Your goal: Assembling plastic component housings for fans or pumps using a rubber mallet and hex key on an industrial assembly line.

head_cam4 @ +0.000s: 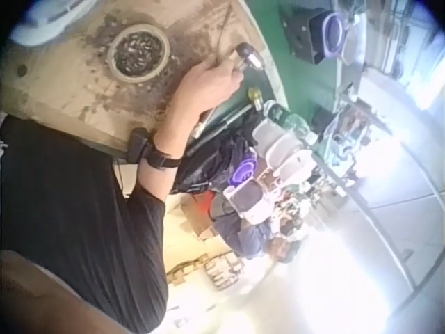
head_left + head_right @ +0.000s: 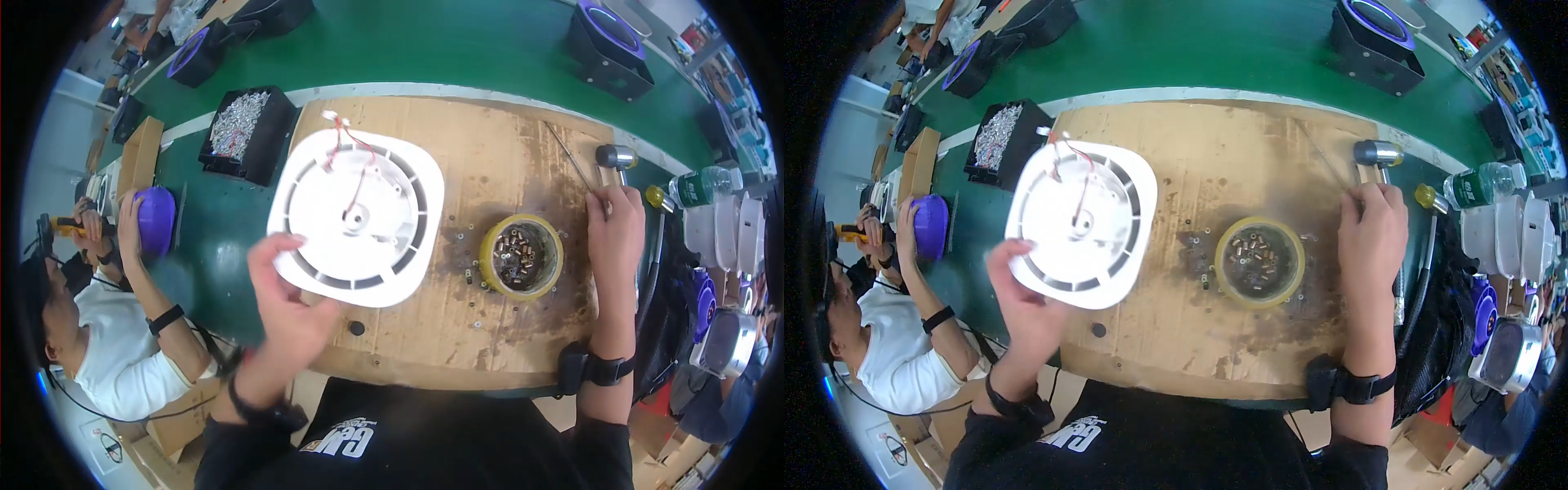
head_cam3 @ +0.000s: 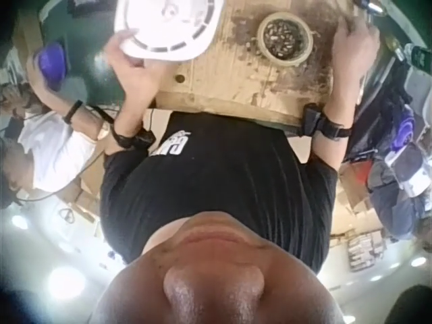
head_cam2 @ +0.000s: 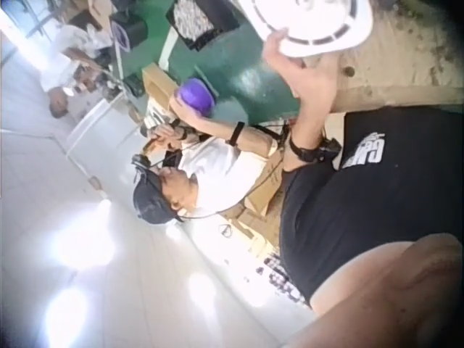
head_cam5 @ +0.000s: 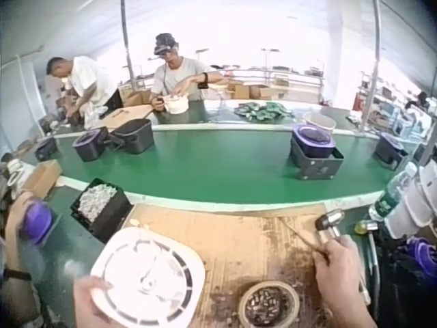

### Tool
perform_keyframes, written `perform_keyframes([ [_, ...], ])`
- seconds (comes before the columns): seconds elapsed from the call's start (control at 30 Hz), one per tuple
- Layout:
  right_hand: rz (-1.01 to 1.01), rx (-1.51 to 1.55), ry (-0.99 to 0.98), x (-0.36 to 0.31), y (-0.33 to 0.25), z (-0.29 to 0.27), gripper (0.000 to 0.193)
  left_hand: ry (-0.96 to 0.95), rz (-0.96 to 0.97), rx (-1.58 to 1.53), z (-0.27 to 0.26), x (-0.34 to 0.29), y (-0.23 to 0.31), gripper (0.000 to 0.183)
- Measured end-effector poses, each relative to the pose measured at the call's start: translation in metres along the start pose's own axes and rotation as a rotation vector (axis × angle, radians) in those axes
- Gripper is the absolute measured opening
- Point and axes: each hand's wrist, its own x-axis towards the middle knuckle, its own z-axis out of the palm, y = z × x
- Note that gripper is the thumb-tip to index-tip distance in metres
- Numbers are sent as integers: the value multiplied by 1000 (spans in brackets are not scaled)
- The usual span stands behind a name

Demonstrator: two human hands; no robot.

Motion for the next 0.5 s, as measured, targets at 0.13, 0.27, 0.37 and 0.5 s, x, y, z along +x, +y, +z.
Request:
perform_keyframes([
  [0.13,-143,-127,119,7,10,7,11,37,-74,-73,20,-32,3,80],
  [0.27,-121,104,126,9,4,-18,11,-94,-72,-39,20,-45,18,91],
  [0.37,-95,643,-18,2,-36,-68,8,-158,82,101,-6,-41,32,86],
  [0.5,-136,772,-96,-14,-99,-118,7,-91,318,358,-39,-9,44,42],
])
